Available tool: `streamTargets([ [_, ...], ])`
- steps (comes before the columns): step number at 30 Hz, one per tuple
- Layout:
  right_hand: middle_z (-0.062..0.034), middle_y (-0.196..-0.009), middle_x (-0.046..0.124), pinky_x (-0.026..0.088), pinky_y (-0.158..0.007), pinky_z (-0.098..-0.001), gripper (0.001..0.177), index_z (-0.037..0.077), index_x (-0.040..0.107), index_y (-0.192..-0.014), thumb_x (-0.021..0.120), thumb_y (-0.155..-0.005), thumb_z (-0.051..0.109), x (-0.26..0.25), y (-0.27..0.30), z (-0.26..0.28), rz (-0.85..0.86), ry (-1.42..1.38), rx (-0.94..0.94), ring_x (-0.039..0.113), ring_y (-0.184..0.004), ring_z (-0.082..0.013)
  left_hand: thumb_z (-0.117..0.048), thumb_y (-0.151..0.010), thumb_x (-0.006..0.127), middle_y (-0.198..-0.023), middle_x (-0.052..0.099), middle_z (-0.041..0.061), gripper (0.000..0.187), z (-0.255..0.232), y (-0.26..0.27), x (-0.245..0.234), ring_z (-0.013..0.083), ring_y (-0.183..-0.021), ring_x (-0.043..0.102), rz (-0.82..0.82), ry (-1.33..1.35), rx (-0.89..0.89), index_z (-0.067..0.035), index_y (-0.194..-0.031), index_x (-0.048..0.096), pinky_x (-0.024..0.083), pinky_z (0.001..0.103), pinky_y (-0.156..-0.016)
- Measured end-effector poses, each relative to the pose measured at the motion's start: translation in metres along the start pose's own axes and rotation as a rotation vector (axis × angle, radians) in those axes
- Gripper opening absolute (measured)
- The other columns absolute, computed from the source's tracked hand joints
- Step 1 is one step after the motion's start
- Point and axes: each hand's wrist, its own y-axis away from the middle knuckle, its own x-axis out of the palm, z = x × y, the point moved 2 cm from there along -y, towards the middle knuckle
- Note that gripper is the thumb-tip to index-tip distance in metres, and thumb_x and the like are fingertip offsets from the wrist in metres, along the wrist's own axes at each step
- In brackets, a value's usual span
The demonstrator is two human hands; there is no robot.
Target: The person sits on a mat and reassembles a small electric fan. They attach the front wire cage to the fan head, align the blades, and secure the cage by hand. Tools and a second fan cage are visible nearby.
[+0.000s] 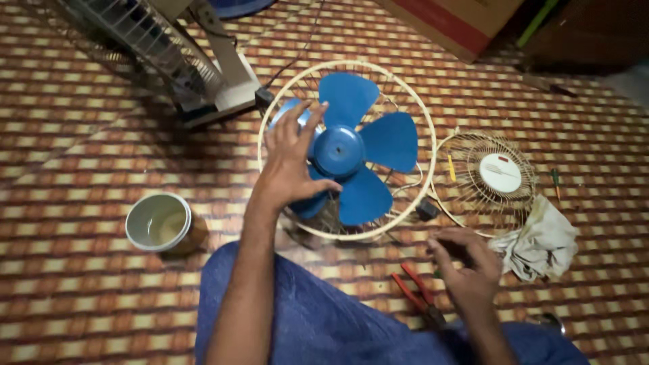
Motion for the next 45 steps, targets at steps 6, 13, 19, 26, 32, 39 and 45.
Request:
streamTargets([
  [6,-0.0158,-0.13,0.064,0.053,-0.11,-0.0324,0.014,-0.001,0.051,-0.124,0.058,-0.113,0.002,0.012,-0.09,-0.016,-0.153,-0.136,-0.02,0.065,-0.123,-0.0198,-0.045,-0.039,0.101,-0.163,0.024,0.022,0.127,0.004,-0.012,0.018,0.0425,-0.148,0.029,0.129,-0.006,-0.092,-0.025,-0.15,0.043,0.025,0.061,-0.113],
  [13,-0.0143,-0.13,0.064,0.053,-0.093,-0.029,0.011,0.003,0.043,-0.12,0.048,-0.117,0.012,0.058,-0.174,-0.054,0.089,-0.174,0.043,0.062,-0.112,-0.0146,-0.038,-0.045,0.097,-0.154,0.027,0.037,0.105,-0.007,-0.008,0.031,0.049,-0.143,0.03,-0.017,-0.063,-0.188,-0.015,-0.138,0.055,0.027,0.062,-0.105],
  [19,-0.0104,-0.099,0.062,0.048,-0.076,-0.0282,0.013,-0.001,0.044,-0.125,0.053,-0.117,0.005,0.069,-0.161,-0.058,0.082,0.138,-0.03,0.056,-0.084,-0.0121,-0.042,-0.058,0.092,-0.113,0.067,0.018,0.094,0.01,-0.004,0.036,0.0373,-0.129,0.056,0.034,0.037,-0.133,-0.014,-0.14,0.056,0.032,0.056,-0.112],
  [26,-0.0112,-0.105,0.055,0.046,-0.068,-0.0274,0.014,-0.001,0.044,-0.12,0.055,-0.112,0.003,0.051,-0.106,-0.033,-0.024,0.211,0.06,0.051,-0.079,-0.0128,-0.044,-0.058,0.09,-0.114,0.07,0.016,0.091,0.017,-0.003,0.03,0.0342,-0.118,0.063,0.069,0.179,-0.018,-0.013,-0.137,0.061,0.034,0.052,-0.111],
  [32,-0.0117,-0.117,0.052,0.049,-0.088,-0.0269,0.012,-0.003,0.043,-0.123,0.052,-0.115,0.001,0.038,-0.039,-0.009,-0.155,0.117,0.115,0.054,-0.096,-0.0132,-0.046,-0.058,0.09,-0.118,0.071,0.016,0.093,0.008,-0.002,0.042,0.0322,-0.118,0.064,0.149,0.25,0.004,-0.011,-0.139,0.061,0.036,0.049,-0.11],
  [39,-0.0134,-0.119,0.055,0.052,-0.08,-0.0291,0.015,-0.001,0.048,-0.121,0.056,-0.107,0.001,0.041,-0.04,-0.002,-0.222,0.023,0.222,0.059,-0.094,-0.0161,-0.045,-0.06,0.09,-0.125,0.071,0.018,0.092,0.004,-0.003,0.049,0.0358,-0.122,0.064,0.094,0.191,0.07,-0.008,-0.139,0.061,0.039,0.049,-0.11],
  [45,-0.0205,-0.126,0.06,0.054,-0.098,-0.0392,0.016,0.0,0.061,-0.109,0.072,-0.098,0.001,0.017,-0.053,0.02,-0.237,0.464,-0.007,0.063,-0.116,-0.0342,-0.042,-0.059,0.09,-0.124,0.07,0.017,0.089,0.003,-0.008,0.05,0.0356,-0.121,0.065,0.117,0.18,0.063,-0.006,-0.136,0.063,0.041,0.048,-0.112],
])
